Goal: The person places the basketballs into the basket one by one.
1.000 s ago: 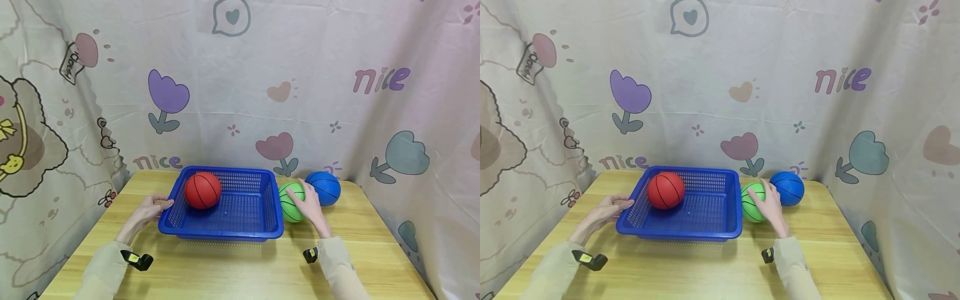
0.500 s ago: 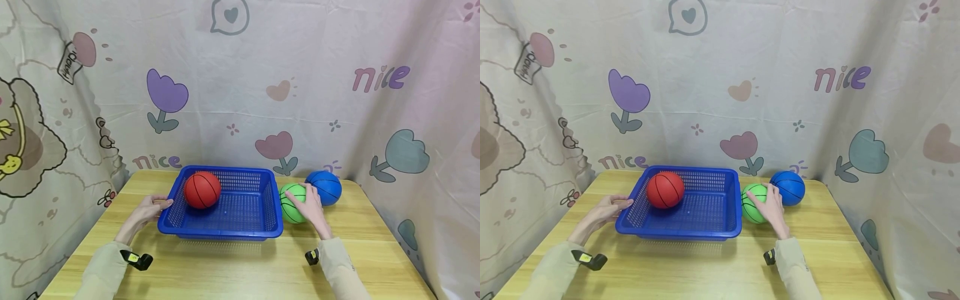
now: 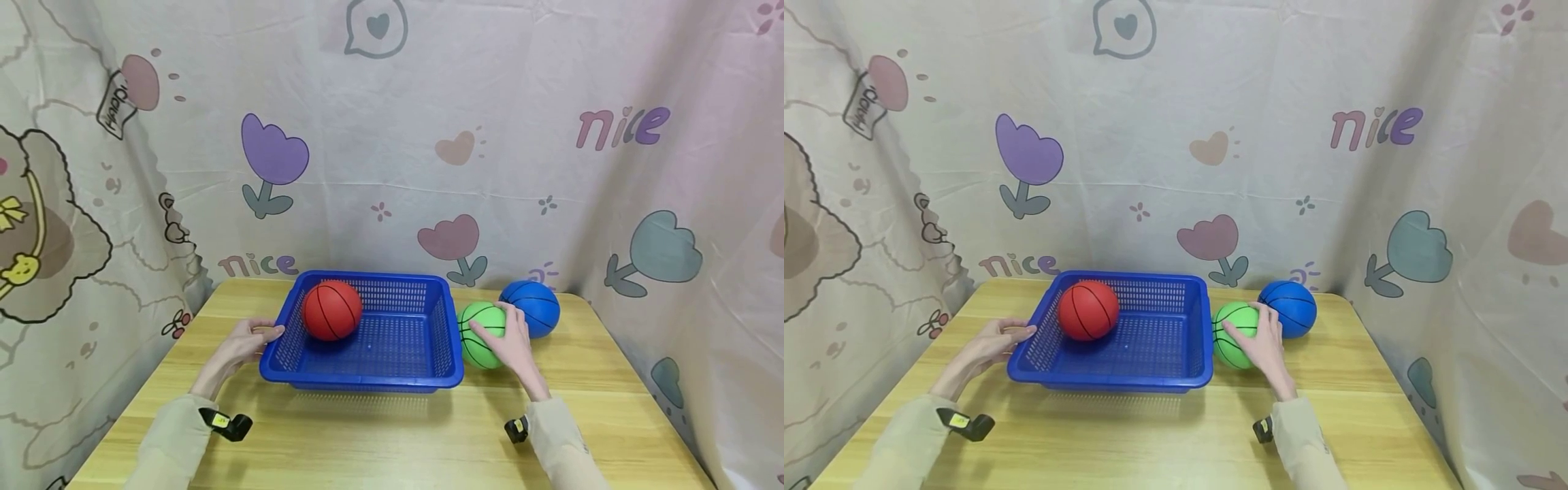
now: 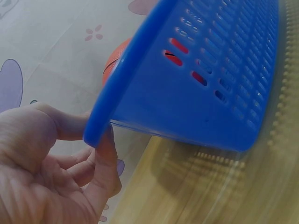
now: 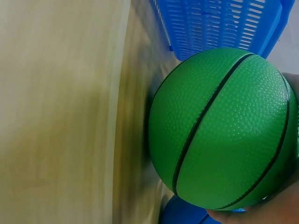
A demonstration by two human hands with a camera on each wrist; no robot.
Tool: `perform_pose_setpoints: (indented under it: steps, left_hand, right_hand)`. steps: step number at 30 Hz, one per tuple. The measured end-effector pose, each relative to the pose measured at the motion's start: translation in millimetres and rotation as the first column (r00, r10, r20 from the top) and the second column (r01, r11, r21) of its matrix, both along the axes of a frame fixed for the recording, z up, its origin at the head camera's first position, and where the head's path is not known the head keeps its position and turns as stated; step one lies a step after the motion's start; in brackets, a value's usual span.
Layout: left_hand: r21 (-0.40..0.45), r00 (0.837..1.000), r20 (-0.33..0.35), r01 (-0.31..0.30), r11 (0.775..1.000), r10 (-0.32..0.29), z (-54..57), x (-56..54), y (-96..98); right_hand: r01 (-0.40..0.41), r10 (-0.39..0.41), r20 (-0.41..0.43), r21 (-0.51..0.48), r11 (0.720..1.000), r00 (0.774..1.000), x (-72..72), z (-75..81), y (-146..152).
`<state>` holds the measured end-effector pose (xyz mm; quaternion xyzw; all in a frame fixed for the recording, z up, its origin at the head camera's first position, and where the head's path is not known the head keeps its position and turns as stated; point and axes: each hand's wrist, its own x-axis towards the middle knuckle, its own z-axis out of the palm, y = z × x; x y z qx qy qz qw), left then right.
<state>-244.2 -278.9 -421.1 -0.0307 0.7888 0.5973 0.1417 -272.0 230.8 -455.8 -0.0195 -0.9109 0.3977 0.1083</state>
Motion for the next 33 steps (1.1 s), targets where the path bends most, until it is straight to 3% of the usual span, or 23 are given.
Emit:
perform_pose_setpoints:
  steps: [7, 26, 33]
  left_hand:
    - [0.005, 1.000, -0.003, -0.002, 1.000, 0.002, -0.6, 0.4, 1.7]
    - [-0.012, 1.000, 0.007, -0.004, 1.000, 0.004, 1.1, 0.0, 0.5]
    - [-0.023, 1.000, 0.009, -0.008, 1.000, 0.009, 1.2, -0.7, 0.2]
  right_hand:
    - [0.001, -0.001, -0.007, -0.012, 1.000, 1.000, 7.2, -0.6, 2.2]
    - [-0.090, 0.091, 0.052, -0.033, 0.995, 0.994, 29.1, -2.3, 20.9]
    - [-0.102, 0.104, 0.027, -0.059, 0.993, 0.994, 32.2, -1.8, 20.7]
